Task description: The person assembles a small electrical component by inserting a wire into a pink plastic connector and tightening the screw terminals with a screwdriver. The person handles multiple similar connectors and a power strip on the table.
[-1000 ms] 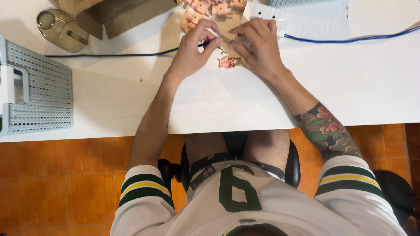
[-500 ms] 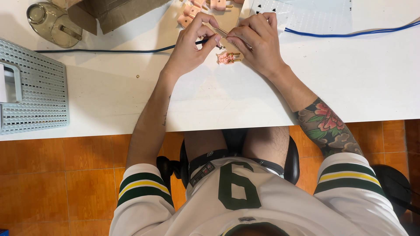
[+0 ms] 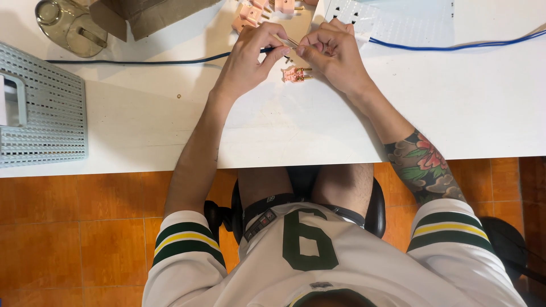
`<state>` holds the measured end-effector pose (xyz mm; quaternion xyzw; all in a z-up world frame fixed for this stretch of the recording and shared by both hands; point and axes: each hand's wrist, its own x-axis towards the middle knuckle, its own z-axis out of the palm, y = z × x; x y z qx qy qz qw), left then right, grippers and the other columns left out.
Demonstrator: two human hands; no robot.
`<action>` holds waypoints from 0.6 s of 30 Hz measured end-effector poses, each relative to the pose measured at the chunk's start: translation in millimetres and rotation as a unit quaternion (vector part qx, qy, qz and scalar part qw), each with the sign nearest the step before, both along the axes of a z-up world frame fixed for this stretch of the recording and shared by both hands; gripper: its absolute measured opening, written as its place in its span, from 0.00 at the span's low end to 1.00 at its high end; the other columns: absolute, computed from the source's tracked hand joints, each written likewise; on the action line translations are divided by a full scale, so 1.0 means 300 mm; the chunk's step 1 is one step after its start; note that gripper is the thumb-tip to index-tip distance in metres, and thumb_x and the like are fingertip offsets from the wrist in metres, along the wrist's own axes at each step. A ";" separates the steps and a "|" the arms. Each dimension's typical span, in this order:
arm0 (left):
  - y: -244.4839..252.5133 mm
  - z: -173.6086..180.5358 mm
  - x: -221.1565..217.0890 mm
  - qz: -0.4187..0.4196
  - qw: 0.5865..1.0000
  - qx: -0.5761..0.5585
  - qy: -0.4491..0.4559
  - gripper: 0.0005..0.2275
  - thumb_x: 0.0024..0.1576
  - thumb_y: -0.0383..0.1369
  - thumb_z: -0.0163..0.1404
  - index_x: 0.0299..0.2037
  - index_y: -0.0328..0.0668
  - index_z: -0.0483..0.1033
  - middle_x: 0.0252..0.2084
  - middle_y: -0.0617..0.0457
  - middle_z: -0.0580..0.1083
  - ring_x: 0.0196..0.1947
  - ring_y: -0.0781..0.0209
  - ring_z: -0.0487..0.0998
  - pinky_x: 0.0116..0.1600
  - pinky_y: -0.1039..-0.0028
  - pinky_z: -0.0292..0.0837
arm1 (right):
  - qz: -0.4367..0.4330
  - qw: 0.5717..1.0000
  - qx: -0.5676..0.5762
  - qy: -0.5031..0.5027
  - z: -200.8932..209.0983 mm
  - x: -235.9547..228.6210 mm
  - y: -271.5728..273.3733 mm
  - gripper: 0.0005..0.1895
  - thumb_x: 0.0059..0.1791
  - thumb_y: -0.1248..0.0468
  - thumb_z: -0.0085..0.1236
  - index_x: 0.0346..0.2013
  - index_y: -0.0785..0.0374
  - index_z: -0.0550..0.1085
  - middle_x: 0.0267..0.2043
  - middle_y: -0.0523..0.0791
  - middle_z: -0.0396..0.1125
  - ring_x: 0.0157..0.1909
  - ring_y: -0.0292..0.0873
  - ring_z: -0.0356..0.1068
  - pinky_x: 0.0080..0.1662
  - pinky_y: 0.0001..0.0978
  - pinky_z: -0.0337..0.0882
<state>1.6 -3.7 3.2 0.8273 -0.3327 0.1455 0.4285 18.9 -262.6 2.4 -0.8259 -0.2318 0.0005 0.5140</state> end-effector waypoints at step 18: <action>-0.030 0.027 -0.018 -0.008 0.986 -0.086 0.142 0.07 0.76 0.30 0.52 0.59 0.46 0.67 0.34 0.56 0.79 0.39 0.63 0.80 0.51 0.73 0.69 | 0.005 0.900 -0.119 -0.419 -0.037 0.032 -0.041 0.08 0.68 0.62 0.73 0.52 0.60 0.80 0.44 0.42 0.64 0.45 0.47 0.60 0.54 0.43 0.54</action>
